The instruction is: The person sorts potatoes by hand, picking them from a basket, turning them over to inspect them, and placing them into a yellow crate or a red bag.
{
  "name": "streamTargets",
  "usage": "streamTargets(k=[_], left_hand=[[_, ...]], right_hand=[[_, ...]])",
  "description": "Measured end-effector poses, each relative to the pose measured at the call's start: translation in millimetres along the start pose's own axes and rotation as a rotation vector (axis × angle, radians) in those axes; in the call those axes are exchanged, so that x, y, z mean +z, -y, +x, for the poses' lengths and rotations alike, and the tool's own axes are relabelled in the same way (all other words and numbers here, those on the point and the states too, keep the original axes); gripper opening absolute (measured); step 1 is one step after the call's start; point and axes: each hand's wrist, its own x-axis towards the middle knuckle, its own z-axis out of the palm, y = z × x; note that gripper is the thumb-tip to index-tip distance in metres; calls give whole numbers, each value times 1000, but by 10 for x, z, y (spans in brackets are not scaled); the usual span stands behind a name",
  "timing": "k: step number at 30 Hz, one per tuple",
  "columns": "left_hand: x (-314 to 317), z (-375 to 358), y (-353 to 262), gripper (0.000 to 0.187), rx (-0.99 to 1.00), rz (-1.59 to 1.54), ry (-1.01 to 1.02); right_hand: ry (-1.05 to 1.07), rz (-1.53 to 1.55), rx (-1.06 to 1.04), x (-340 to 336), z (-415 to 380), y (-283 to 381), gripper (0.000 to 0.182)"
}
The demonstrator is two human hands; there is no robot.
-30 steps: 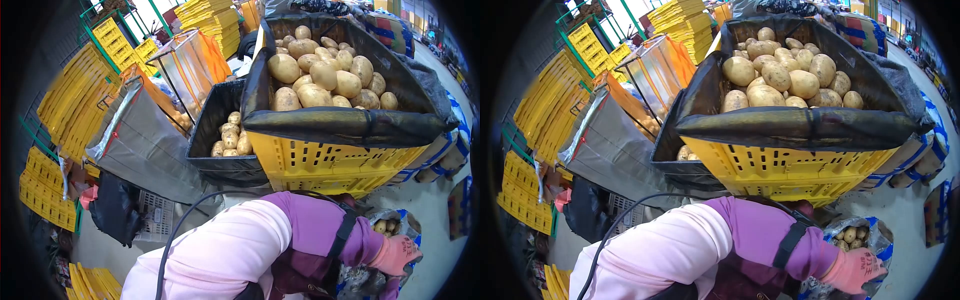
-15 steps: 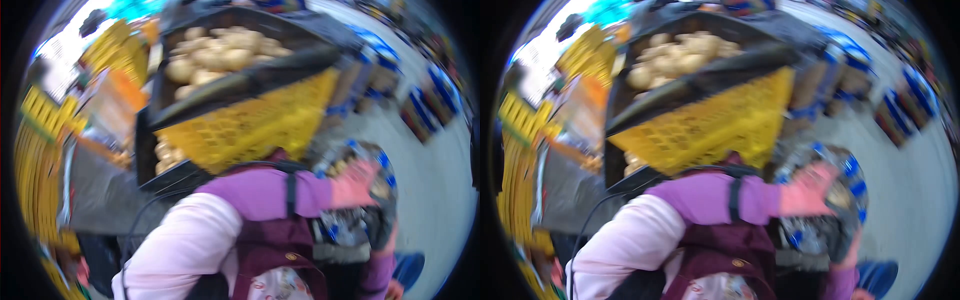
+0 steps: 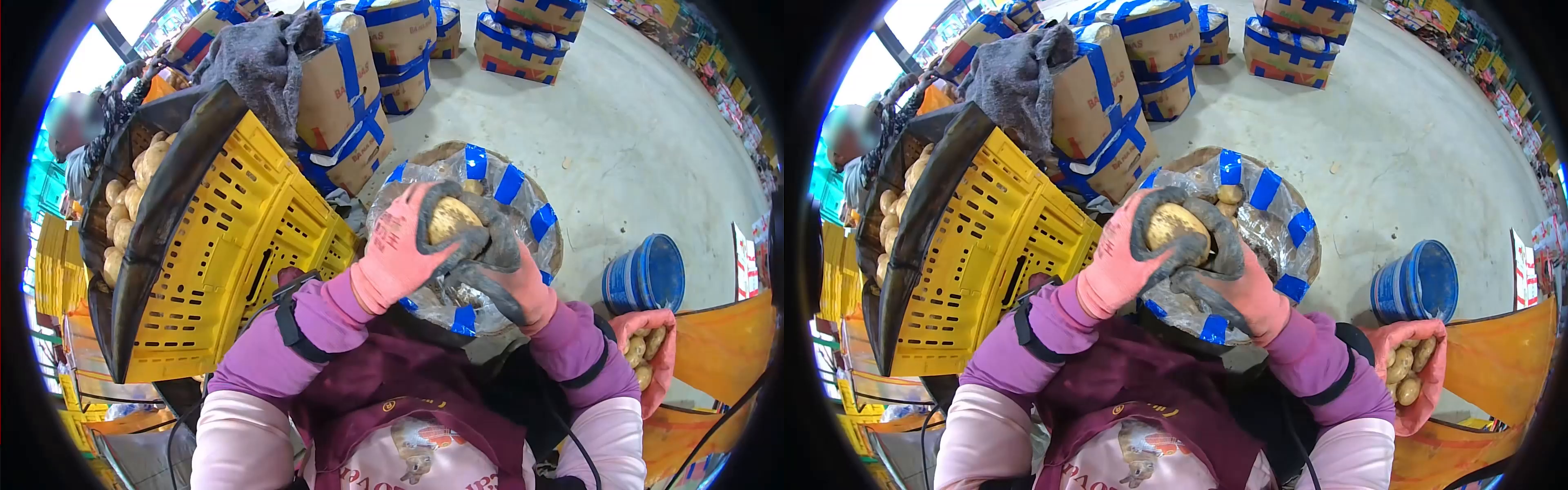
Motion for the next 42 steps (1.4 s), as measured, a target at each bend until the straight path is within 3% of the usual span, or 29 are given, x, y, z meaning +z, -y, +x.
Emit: streamTargets(k=[2, 7, 9, 10, 11, 13, 14, 15, 17, 19, 21, 23, 25, 26, 27, 29, 31, 33, 35, 37, 38, 39, 40, 41, 42], left_hand=[[71, 7, -27, 66, 101, 237, -41], [116, 15, 92, 49, 40, 251, -158], [82, 93, 325, 38, 0, 76, -27], [15, 168, 170, 32, 19, -269, 16], [23, 183, 178, 32, 22, -272, 21], [11, 186, 131, 33, 155, -341, 105], [-34, 166, 65, 42, -432, -865, 273], [-52, 160, -21, 42, -431, -866, 272], [-58, 128, -126, 54, -359, -777, 302], [-13, 69, 9, 61, -424, -853, 348], [117, -7, 157, 60, -355, -487, 187], [133, -15, 158, 58, -291, -536, 145], [111, 3, 175, 55, -122, -294, 34], [36, 12, 180, 50, -330, -380, 94], [-74, 42, 187, 50, -326, -379, 94], [-333, 162, -19, 45, -596, -879, 376], [-272, 151, -75, 48, -609, -855, 387], [37, 24, 76, 57, -12, -241, 19], [31, -26, 102, 64, -76, -157, -12], [-35, -5, 104, 60, -85, -42, -9], [-65, 7, 80, 48, -23, 69, -65], [-112, 39, 92, 48, -17, 68, -64], [-174, 80, 109, 43, -185, -314, 34], [-220, 103, 104, 38, -353, -696, 135], [-246, 104, 72, 36, -375, -742, 157]], right_hand=[[-120, -61, -41, 4, -40, -79, 82], [-187, -389, -70, -7, -57, -50, 80], [-183, -448, -135, -24, -31, -79, 79], [-202, -607, -231, -62, 6, -93, 78], [-224, -768, -328, -86, 35, -88, 76], [-249, -728, -324, -110, 29, -40, 76], [-263, -881, -342, -134, 21, -20, 77], [-276, -1033, -361, -146, 29, -4, 77], [-267, -1042, -414, -105, 47, -7, 79], [-274, -1137, -371, -69, 29, -54, 79], [-264, -1145, -377, -33, 40, -68, 78], [-257, -1156, -384, -14, 57, -57, 78], [-269, -1001, -319, 25, 61, -25, 78], [-263, -1000, -317, 2, 66, -48, 78], [-267, -819, -303, -59, 90, -84, 76], [-276, -643, -291, -115, 123, -60, 75], [-242, -707, -345, -91, 119, 1, 72], [-237, -839, -354, -54, 83, -11, 70], [-226, -968, -364, -12, 93, -54, 68], [-292, -261, -262, 44, 142, -102, 62], [-294, -262, -265, 20, 131, -1, 62], [-220, -118, -25, -27, 97, 181, 58], [-142, 26, 216, -60, 75, 283, 54], [-146, 25, 216, -78, 75, 262, 54], [-118, 262, 284, -103, 77, 205, 52]])
